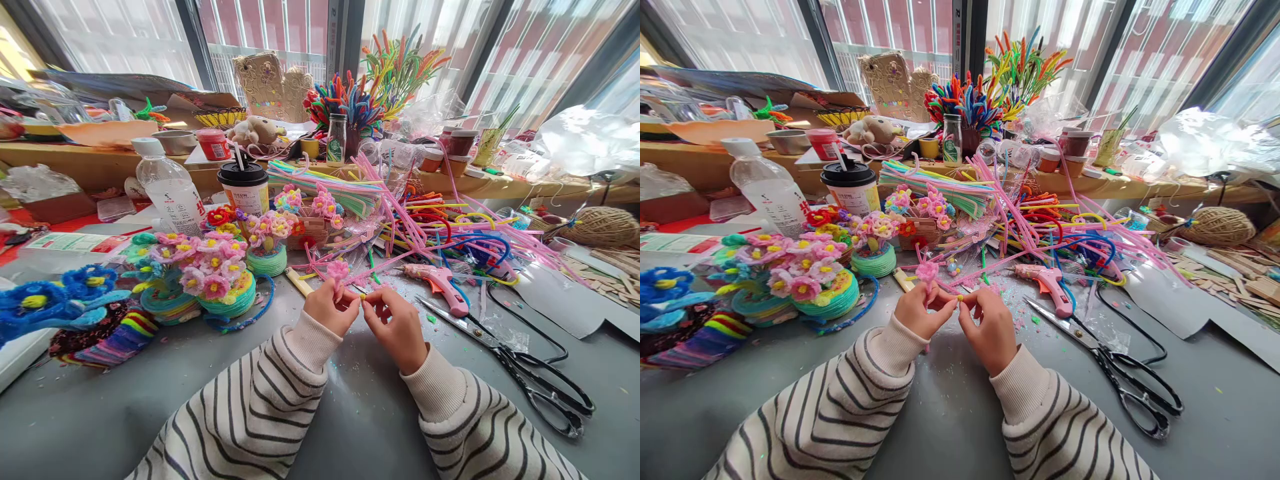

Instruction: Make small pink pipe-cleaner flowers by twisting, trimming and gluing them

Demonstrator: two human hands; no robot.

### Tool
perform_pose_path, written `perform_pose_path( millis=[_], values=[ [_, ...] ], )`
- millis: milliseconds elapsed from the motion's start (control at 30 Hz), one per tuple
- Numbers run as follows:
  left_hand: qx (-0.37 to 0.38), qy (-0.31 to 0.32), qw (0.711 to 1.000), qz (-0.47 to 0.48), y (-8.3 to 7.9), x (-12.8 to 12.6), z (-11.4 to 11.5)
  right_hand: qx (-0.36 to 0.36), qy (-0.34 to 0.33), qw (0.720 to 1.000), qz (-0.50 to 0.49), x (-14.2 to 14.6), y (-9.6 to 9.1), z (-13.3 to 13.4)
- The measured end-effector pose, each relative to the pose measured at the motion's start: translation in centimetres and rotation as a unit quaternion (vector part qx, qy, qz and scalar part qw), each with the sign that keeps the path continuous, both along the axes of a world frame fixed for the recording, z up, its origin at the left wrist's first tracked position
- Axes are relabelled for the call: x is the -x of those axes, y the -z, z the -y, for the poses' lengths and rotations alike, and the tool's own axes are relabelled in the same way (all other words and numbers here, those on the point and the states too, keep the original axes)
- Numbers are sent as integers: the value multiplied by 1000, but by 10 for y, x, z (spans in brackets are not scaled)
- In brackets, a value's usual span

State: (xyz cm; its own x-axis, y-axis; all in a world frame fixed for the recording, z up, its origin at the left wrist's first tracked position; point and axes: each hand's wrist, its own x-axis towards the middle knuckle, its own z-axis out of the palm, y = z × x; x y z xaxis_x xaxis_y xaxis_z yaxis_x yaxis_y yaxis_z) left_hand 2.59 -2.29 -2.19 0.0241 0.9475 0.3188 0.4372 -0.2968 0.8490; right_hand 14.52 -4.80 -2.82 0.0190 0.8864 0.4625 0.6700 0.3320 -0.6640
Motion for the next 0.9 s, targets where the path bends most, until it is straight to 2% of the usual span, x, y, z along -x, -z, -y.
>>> perform_pose_path(
  millis=[200, 467, 767, 900],
  values=[
    [-15, 1, 998, -59, 1, 1, 0, 19, 20, 999, -30, 3, -1, 1],
    [-28, 6, 996, -89, -3, 0, 1, 18, 29, 998, -47, 5, -1, 1],
    [-7, 25, 999, -46, -1, -1, 1, 24, 30, 998, -58, 3, 2, 1],
    [35, 21, 998, 46, -2, -2, 0, 25, 6, 998, -55, 1, -3, 1]
  ],
)
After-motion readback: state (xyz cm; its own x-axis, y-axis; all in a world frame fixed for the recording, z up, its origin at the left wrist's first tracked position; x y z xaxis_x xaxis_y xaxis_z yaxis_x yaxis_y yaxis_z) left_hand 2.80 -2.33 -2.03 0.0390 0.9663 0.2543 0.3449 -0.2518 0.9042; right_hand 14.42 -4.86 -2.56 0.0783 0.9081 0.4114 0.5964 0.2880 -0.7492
